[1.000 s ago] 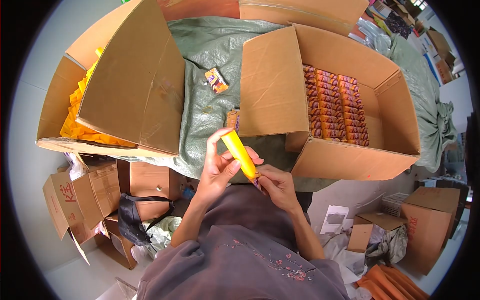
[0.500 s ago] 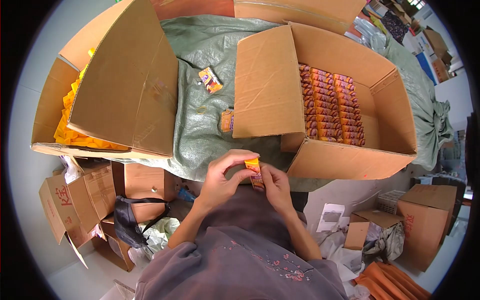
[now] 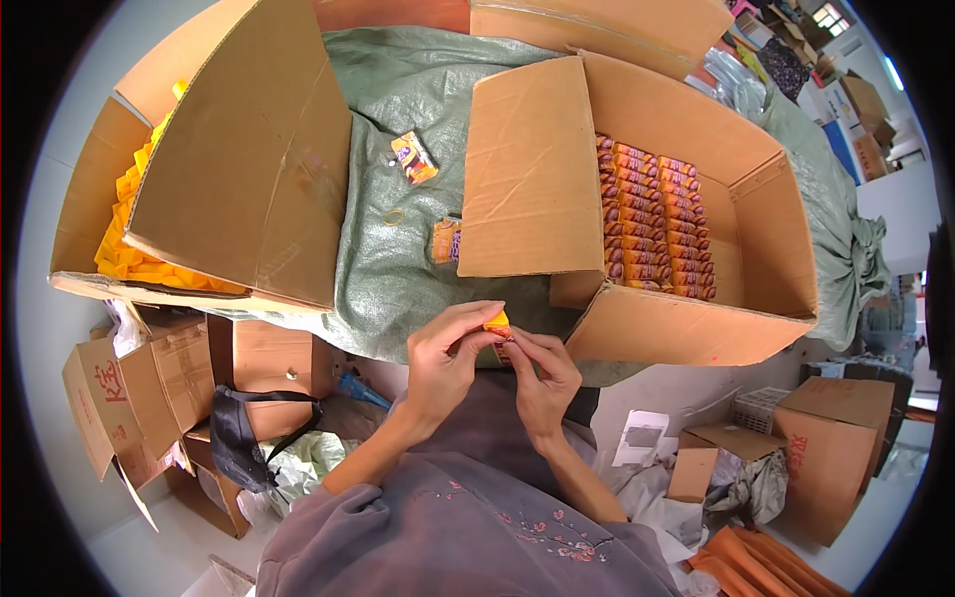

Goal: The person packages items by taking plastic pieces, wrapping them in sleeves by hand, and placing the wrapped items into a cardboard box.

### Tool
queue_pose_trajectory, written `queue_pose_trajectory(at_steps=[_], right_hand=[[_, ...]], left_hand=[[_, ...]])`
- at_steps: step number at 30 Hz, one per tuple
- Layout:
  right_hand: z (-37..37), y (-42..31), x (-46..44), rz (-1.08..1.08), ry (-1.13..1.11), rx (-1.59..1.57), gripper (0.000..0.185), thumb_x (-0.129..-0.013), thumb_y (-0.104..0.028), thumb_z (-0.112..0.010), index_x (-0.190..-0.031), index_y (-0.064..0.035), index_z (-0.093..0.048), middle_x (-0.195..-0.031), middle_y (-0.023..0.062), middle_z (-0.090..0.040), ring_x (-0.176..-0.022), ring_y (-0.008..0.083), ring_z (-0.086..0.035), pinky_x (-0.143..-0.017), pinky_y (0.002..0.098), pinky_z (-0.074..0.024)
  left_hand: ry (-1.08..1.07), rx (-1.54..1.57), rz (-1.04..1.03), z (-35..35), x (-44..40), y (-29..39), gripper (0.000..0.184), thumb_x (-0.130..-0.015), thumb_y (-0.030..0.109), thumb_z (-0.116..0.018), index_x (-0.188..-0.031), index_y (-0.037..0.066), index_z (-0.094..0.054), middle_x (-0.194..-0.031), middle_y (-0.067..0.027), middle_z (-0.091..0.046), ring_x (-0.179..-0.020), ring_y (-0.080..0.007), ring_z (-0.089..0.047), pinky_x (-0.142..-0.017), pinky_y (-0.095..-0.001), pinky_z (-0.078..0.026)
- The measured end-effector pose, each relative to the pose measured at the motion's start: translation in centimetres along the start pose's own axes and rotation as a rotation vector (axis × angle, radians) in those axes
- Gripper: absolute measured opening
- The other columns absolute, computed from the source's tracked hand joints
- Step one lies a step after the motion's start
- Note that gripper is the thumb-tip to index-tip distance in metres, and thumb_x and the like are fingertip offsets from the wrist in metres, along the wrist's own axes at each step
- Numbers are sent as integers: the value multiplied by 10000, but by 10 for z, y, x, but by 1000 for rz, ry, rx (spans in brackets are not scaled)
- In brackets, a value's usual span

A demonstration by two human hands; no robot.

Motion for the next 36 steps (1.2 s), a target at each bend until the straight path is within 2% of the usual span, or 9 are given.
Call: queue_pose_trajectory(at_steps=[5, 14, 19, 20, 22, 24, 25, 29, 36], right_hand=[[-1, 2, 0, 24, -25, 26, 203, -824, 50, -678, -1023, 17, -705, -995, 115, -658, -880, 154, -641, -768, 246, -542], [0, 0, 1, -12, -30, -23, 169, -842, 61, -657, -1004, 40, -697, -1008, 127, -642, -896, 167, -639, -783, 257, -552], [31, -45, 2, 70, -25, 18, 203, -768, 64, -719, -957, -9, -729, -939, 132, -687, -850, 230, -670, -781, 306, -540], [43, -72, -6, 191, -52, 88, 203, -767, 55, -723, -957, -16, -731, -934, 132, -686, -842, 225, -669, -779, 312, -540], [78, -113, -25, 391, -74, 132, 190, -768, 36, -727, -947, -28, -734, -924, 128, -683, -821, 214, -664, -762, 328, -538], [104, -142, -55, 499, -54, -4, 141, -778, 16, -718, -908, -38, -729, -895, 114, -680, -784, 200, -654, -718, 357, -532], [119, -155, -71, 519, -44, 276, 115, -780, 3, -719, -891, -26, -716, -881, 116, -685, -778, 209, -653, -695, 356, -527], [129, -152, -177, 170, -353, 513, 137, -794, 52, -682, -926, 26, -710, -893, 135, -696, -798, 203, -658, -716, 302, -519], [103, -56, -233, 77, -961, 851, 116, -745, -83, -718, -857, -61, -735, -796, 134, -664, -750, 308, -647, -669, 378, -517]], left_hand=[[-18, -66, -53, 0, 0, -2, 280, -861, -101, -583, -1134, -50, -623, -1149, -158, -625, -939, -184, -652, -819, -259, -543], [18, 111, 162, -4, 4, -5, 477, -831, -102, -630, -1282, -25, -496, -1206, -176, -590, -1031, -229, -643, -832, -296, -552], [136, 89, -87, 9, -1, -13, 450, -917, 86, -560, -1322, 0, -384, -1126, -138, -561, -975, -213, -602, -795, -320, -546], [270, 124, -82, 15, -7, -22, 267, -939, 34, -504, -1203, 2, -478, -1098, -136, -562, -951, -185, -594, -760, -315, -541], [449, 43, 61, 36, -23, -66, 210, -946, 74, -529, -1143, 0, -527, -1045, -104, -577, -922, -161, -575, -731, -289, -496], [381, -386, 114, 47, -46, -94, 244, -933, 91, -560, -1164, 13, -551, -1047, -111, -571, -953, -203, -567, -799, -332, -477], [366, -487, 121, 47, -54, -103, 275, -918, 100, -580, -1179, 19, -553, -1041, -116, -566, -964, -223, -561, -818, -345, -466], [308, -719, 109, 43, -73, -129, 404, -850, 139, -655, -1228, 38, -556, -1011, -132, -544, -993, -276, -538, -872, -373, -434], [262, -824, 146, 38, -79, -134, 418, -767, 126, -665, -1166, 23, -599, -920, -96, -531, -870, -257, -535, -805, -352, -426]])
Point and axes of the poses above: each hand's wrist, its own x-axis away from the middle knuckle, its own z-axis out of the back of the hand, y = z × x, the point moved 4 cm from there along -x, towards the middle knuckle
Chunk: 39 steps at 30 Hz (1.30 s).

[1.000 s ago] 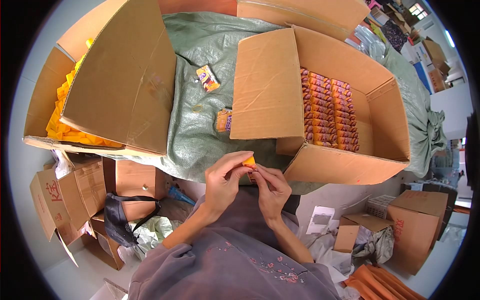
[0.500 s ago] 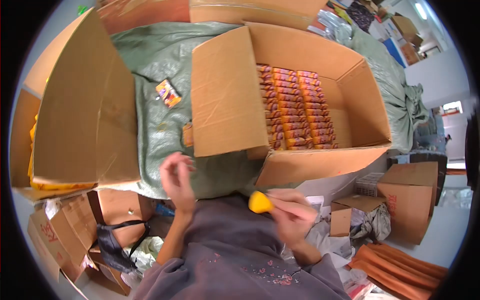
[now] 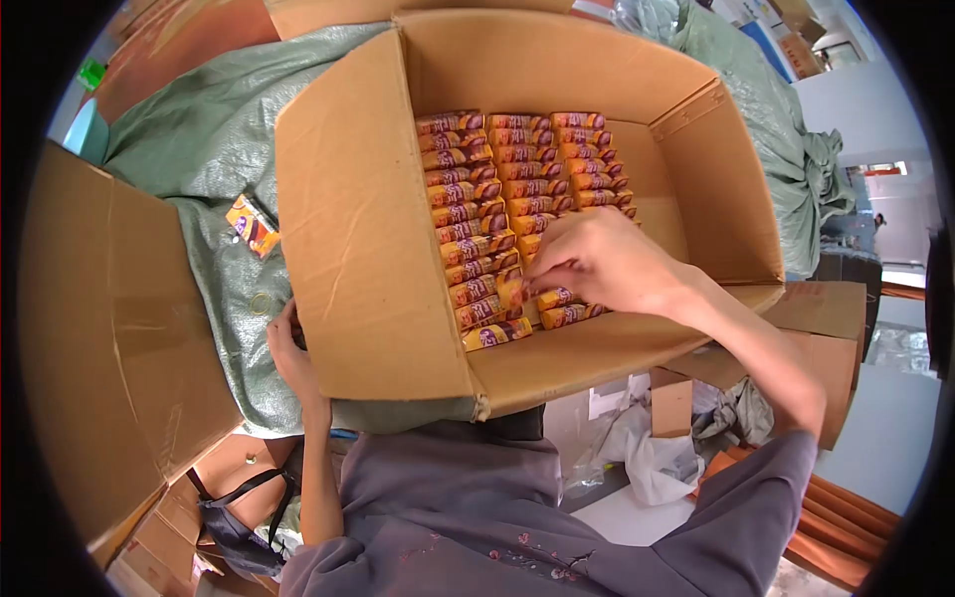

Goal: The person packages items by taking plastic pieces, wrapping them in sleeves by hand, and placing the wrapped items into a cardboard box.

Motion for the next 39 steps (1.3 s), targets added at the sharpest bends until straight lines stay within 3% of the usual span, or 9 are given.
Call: queue_pose_trajectory(at_steps=[3, 14, 17, 21, 26, 30, 34, 36, 39], right_hand=[[-27, 12, -10, 133, -104, 5, 110, -730, -115, -690, -816, -60, -733, -802, 130, -671, -784, 312, -654, -694, 419, -516], [-78, 11, -18, 69, -277, 71, 93, -756, -71, -636, -820, -19, -680, -821, 123, -617, -766, 324, -625, -682, 425, -509], [-81, 12, -17, 97, -188, -44, 92, -776, -76, -639, -834, -19, -682, -819, 130, -615, -757, 330, -624, -681, 429, -507], [-71, 12, -21, 129, -137, -132, 105, -795, -93, -664, -850, -7, -685, -821, 144, -629, -763, 323, -632, -679, 415, -509], [-1, -5, -16, 25, 136, -72, 126, -795, -91, -687, -894, -15, -705, -874, 165, -680, -809, 303, -665, -723, 375, -529], [36, -56, 26, 132, 552, -281, 98, -795, -21, -696, -892, -12, -702, -855, 133, -691, -783, 239, -671, -696, 319, -526], [13, -110, 74, 371, 789, -383, 145, -761, 48, -702, -897, 0, -695, -857, 128, -697, -775, 217, -671, -691, 312, -524], [-24, -127, 81, 457, 878, -560, 227, -667, 117, -707, -869, 15, -692, -856, 141, -693, -739, 233, -671, -618, 298, -526], [-77, -154, 71, 549, 883, -696, 280, -643, 121, -730, -900, 10, -712, -879, 138, -685, -707, 231, -651, -596, 299, -516]], left_hand=[[-1, 5, 8, -5, 0, -8, 362, -802, 142, -619, -1138, 11, -591, -907, -113, -520, -863, -269, -518, -791, -360, -417], [32, 103, 88, -9, 1, -8, 270, -832, 150, -557, -1013, -50, -545, -862, -140, -480, -837, -296, -499, -754, -378, -400], [25, 72, 81, -9, 0, -10, 270, -828, 143, -574, -1006, -58, -549, -885, -149, -500, -826, -303, -503, -750, -380, -403], [63, 115, 92, -7, -2, -4, 242, -813, 107, -633, -1001, -35, -578, -851, -89, -536, -750, -202, -505, -684, -329, -410], [59, 245, 153, 1, 0, -3, 178, -822, 59, -661, -984, 3, -612, -731, 10, -549, -654, -78, -465, -580, -247, -381], [92, 337, 157, -3, 1, -12, 89, -865, 38, -619, -946, 0, -622, -742, -12, -594, -651, -86, -507, -577, -248, -400], [141, 339, 158, 2, 1, -7, 67, -896, 60, -617, -920, -2, -617, -782, -67, -637, -695, -117, -587, -602, -276, -457], [210, 207, 84, 7, 0, -9, 81, -906, 72, -616, -916, -8, -607, -807, -83, -635, -705, -135, -599, -588, -285, -483], [301, 447, 169, 27, 4, -11, 87, -940, 57, -561, -917, -24, -585, -889, -81, -610, -723, -134, -592, -551, -275, -577]])
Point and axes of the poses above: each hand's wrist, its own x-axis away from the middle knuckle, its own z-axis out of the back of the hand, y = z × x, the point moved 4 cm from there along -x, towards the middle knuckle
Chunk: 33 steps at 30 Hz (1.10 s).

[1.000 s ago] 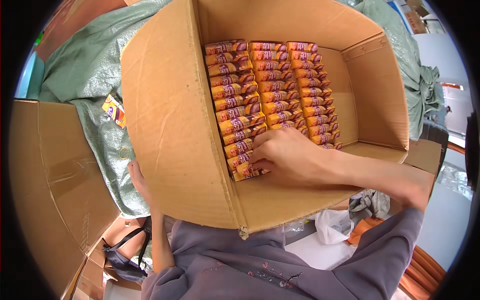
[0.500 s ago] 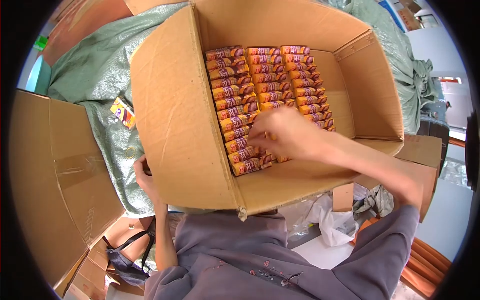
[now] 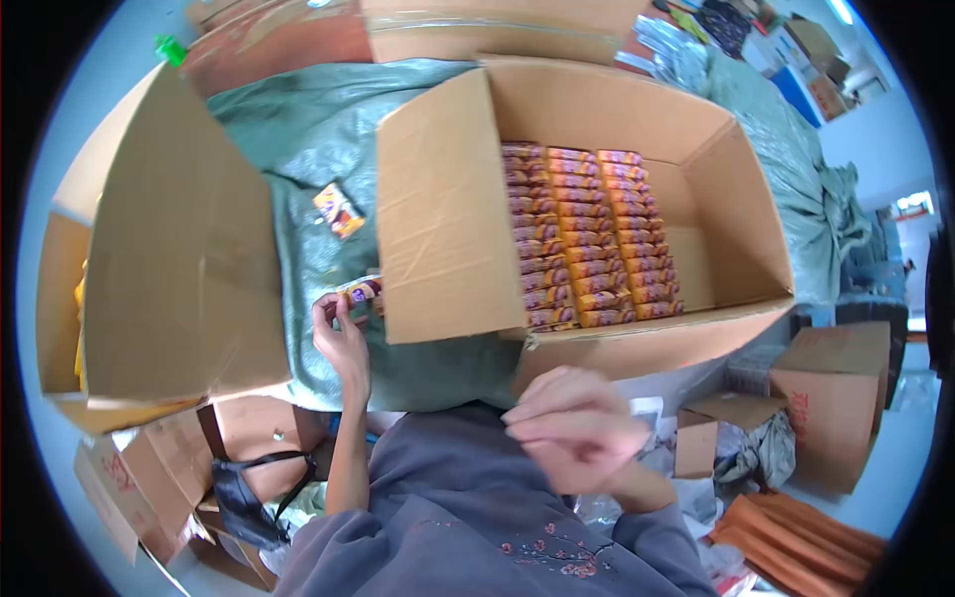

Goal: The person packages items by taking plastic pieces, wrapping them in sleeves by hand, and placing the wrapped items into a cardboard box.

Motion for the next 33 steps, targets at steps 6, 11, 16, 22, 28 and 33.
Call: queue_pose_trajectory(at_steps=[6, 11, 16, 22, 28, 33], right_hand=[[-87, 26, 35, -24, -131, 286, 302, -726, 1, -742, -1019, 1, -670, -1067, 171, -627, -943, 279, -631, -802, 336, -517], [-121, 62, 32, -135, -162, 294, 501, -799, -71, -694, -1266, -25, -520, -1240, 189, -527, -1114, 357, -542, -915, 415, -465], [-126, 89, 63, -196, -300, 356, 394, -818, -76, -668, -1192, -35, -554, -1178, 164, -550, -1082, 358, -548, -879, 420, -474], [-114, 105, 94, -364, -341, 363, 287, -827, -69, -642, -1113, -68, -612, -1107, 120, -578, -1007, 317, -583, -836, 409, -486], [-108, 103, 91, -307, -223, 349, 354, -815, -64, -672, -1161, -66, -598, -1132, 139, -575, -1031, 319, -581, -864, 392, -482], [-117, 90, 66, -258, -92, 350, 485, -810, -111, -710, -1248, -33, -518, -1204, 177, -557, -1080, 338, -565, -913, 400, -464]], left_hand=[[-53, -66, -120, 73, 14, 60, 66, -925, 19, -570, -952, -30, -604, -891, -94, -619, -721, -137, -619, -540, -254, -558], [-128, 116, -53, 86, 20, 63, 79, -926, 21, -569, -965, -40, -599, -853, -96, -619, -687, -116, -617, -558, -247, -551], [-153, 139, 79, 25, 0, -4, 151, -931, 94, -591, -959, -54, -607, -819, -97, -660, -710, -123, -628, -573, -280, -554], [-71, -379, -280, -9, 4, -2, 122, -891, 109, -612, -919, -8, -600, -800, -170, -653, -688, -339, -654, -600, -400, -522], [-85, -225, -102, 41, 1, 30, 50, -881, 41, -596, -866, -7, -600, -802, -155, -647, -695, -314, -638, -615, -376, -493], [-280, -112, -139, 88, 45, 77, 53, -835, -60, -612, -853, -11, -600, -794, -145, -633, -610, -250, -617, -574, -345, -493]])
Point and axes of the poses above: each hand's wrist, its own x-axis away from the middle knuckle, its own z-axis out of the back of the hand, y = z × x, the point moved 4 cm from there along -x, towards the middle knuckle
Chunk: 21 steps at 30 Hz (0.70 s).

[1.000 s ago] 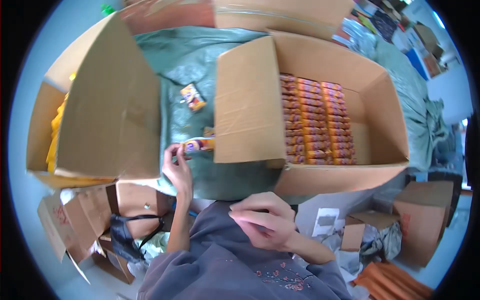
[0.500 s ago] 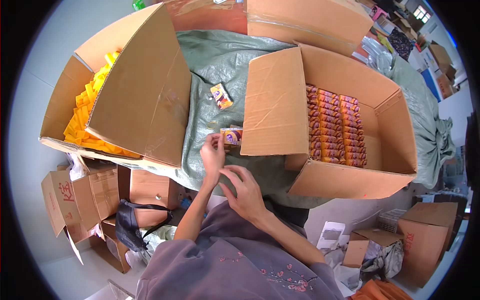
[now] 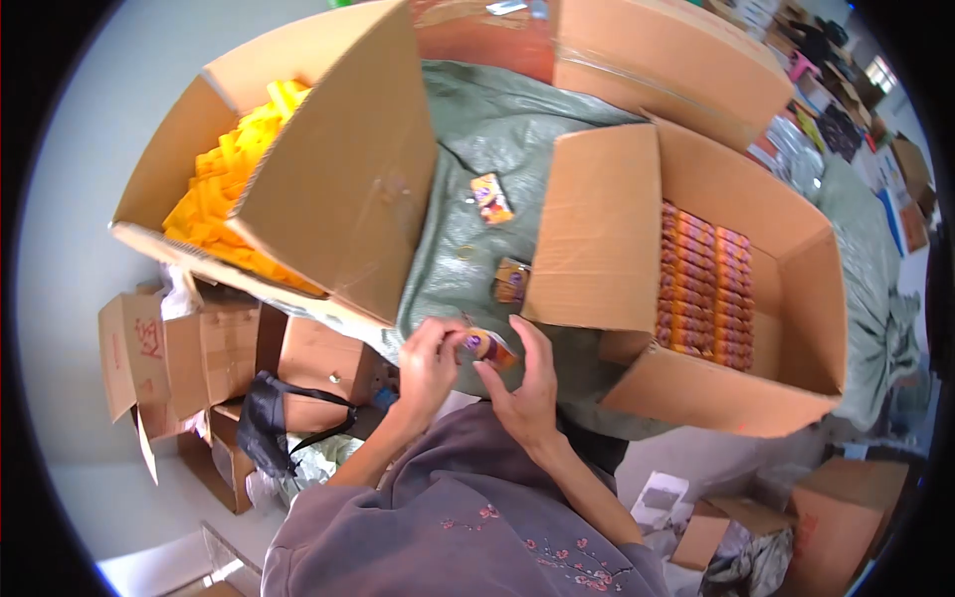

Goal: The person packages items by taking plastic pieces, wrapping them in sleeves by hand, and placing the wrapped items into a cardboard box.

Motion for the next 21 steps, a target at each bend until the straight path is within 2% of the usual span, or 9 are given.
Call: queue_pose_trajectory(at_steps=[1, 4, 7, 8, 9, 12, 18, 19, 21], right_hand=[[-5, 3, -2, -18, -47, -24, 513, -821, -137, -705, -1270, -16, -489, -1230, 180, -545, -1102, 342, -556, -930, 400, -452], [-23, 26, -3, -109, -149, -112, 509, -826, -120, -695, -1275, -8, -481, -1210, 191, -555, -1147, 335, -532, -959, 385, -429], [-35, 57, 5, 10, -187, 89, 460, -850, -135, -671, -1257, -14, -495, -1216, 180, -556, -1136, 347, -529, -959, 409, -430], [-39, 67, 10, 50, -183, 156, 448, -853, -136, -668, -1250, -14, -501, -1216, 177, -557, -1127, 351, -531, -957, 416, -431], [-42, 73, 13, 46, -202, 233, 374, -840, -137, -674, -1178, -19, -565, -1224, 160, -559, -1121, 360, -526, -959, 434, -425], [-44, 87, 20, 101, -239, 300, 339, -836, -148, -656, -1146, -27, -589, -1217, 156, -550, -1148, 354, -501, -964, 450, -416], [-53, 94, 15, 41, -215, 350, 270, -768, -161, -722, -1003, -56, -642, -1137, 102, -573, -1114, 320, -503, -929, 432, -386], [-54, 97, 14, 27, -217, 364, 273, -755, -169, -734, -989, -60, -645, -1121, 93, -579, -1107, 318, -504, -926, 434, -380], [-52, 100, 10, 27, -182, 261, 250, -761, -159, -738, -975, -63, -650, -1031, 88, -611, -1019, 302, -554, -865, 419, -417]], left_hand=[[36, -16, -120, 2, -1, 4, 36, -852, -40, -599, -878, -15, -603, -751, -132, -619, -565, -213, -608, -514, -318, -481], [104, -10, -70, -23, -22, -57, 30, -887, -9, -578, -905, -25, -596, -746, -118, -628, -564, -175, -614, -493, -291, -502], [139, 139, 170, -48, -35, -91, 67, -922, 25, -555, -920, -36, -582, -757, -111, -642, -622, -155, -634, -535, -289, -545], [144, 145, 180, -50, -36, -94, 75, -927, 33, -553, -922, -36, -581, -763, -108, -645, -639, -149, -636, -545, -287, -554], [149, 148, 189, -50, -37, -96, 83, -932, 42, -552, -924, -36, -579, -768, -105, -648, -655, -142, -639, -556, -285, -563], [190, 174, 162, -51, -31, -105, 102, -942, 54, -547, -935, -44, -572, -782, -106, -641, -666, -130, -630, -559, -272, -567], [278, 251, 145, -53, -28, -113, 119, -948, 53, -538, -937, -64, -557, -802, -110, -627, -663, -117, -616, -558, -270, -564], [289, 274, 145, -53, -27, -110, 127, -958, 77, -537, -946, -48, -553, -810, -88, -614, -684, -108, -604, -561, -263, -559], [314, 425, 185, -51, -24, -112, 132, -964, 100, -538, -959, -32, -547, -818, -70, -601, -692, -102, -593, -565, -257, -555]])
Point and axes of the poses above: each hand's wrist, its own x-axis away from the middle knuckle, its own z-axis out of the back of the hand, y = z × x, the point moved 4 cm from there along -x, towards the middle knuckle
